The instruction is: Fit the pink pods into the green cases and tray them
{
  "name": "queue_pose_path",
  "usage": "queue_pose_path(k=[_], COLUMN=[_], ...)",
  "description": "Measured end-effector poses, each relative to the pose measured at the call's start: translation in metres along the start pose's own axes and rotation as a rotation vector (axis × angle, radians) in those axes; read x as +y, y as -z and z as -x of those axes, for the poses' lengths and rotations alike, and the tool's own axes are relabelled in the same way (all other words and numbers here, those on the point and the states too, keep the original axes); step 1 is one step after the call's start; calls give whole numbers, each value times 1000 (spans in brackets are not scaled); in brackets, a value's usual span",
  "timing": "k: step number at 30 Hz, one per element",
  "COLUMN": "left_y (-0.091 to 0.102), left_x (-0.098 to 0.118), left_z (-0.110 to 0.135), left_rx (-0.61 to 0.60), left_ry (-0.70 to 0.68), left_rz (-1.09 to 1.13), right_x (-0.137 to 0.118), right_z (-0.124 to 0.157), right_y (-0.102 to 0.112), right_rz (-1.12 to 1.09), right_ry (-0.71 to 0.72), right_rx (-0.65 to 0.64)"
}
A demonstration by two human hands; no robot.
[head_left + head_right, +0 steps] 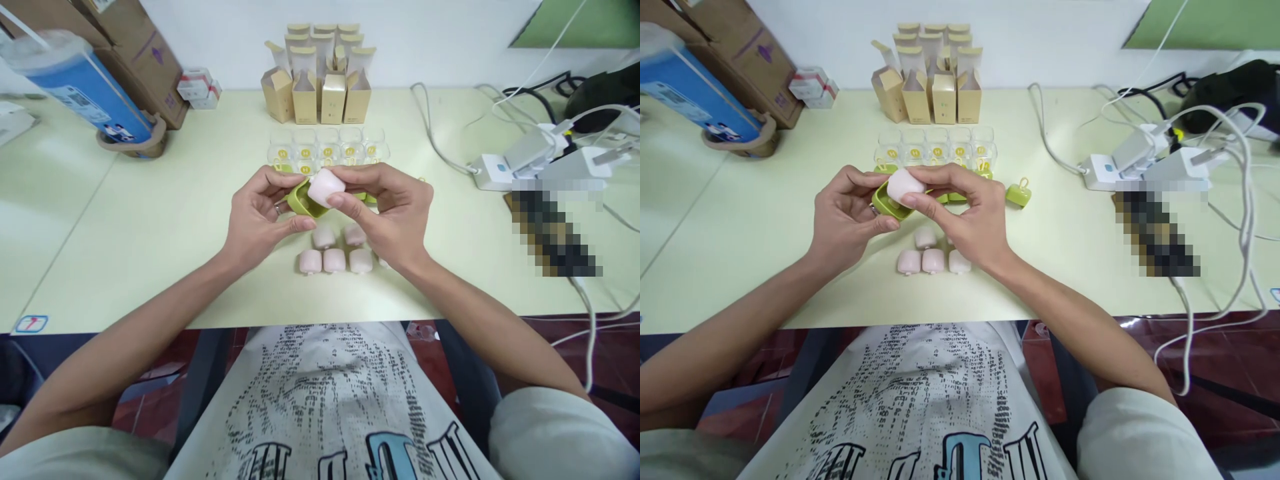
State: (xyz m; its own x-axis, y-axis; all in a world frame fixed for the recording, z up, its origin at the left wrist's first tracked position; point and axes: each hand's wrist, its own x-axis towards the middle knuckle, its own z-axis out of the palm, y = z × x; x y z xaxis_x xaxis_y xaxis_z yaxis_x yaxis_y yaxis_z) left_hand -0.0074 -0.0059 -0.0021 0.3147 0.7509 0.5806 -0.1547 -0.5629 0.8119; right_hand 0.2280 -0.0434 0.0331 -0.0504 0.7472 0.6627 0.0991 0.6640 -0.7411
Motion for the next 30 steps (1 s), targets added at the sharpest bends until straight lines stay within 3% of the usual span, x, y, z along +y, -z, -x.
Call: queue_pose_path(k=[12,19,26,30], left_y=[-5,4,3,-2], left_x=[1,-20,-13,-5], left_z=[2,-1,-3,-6], left_rx=[45,6,-40,2], left_ry=[40,-128,-116,-98], left_rz=[-67,16,-50,-106], right_x=[3,0,1,4], right_z=[3,1,1,0], right_y=[-5,-3,-4,-2], right_rz=[28,147,222,211], right_ry=[-1,-1,119,135], right_rx=[-26,-102,-110,-178])
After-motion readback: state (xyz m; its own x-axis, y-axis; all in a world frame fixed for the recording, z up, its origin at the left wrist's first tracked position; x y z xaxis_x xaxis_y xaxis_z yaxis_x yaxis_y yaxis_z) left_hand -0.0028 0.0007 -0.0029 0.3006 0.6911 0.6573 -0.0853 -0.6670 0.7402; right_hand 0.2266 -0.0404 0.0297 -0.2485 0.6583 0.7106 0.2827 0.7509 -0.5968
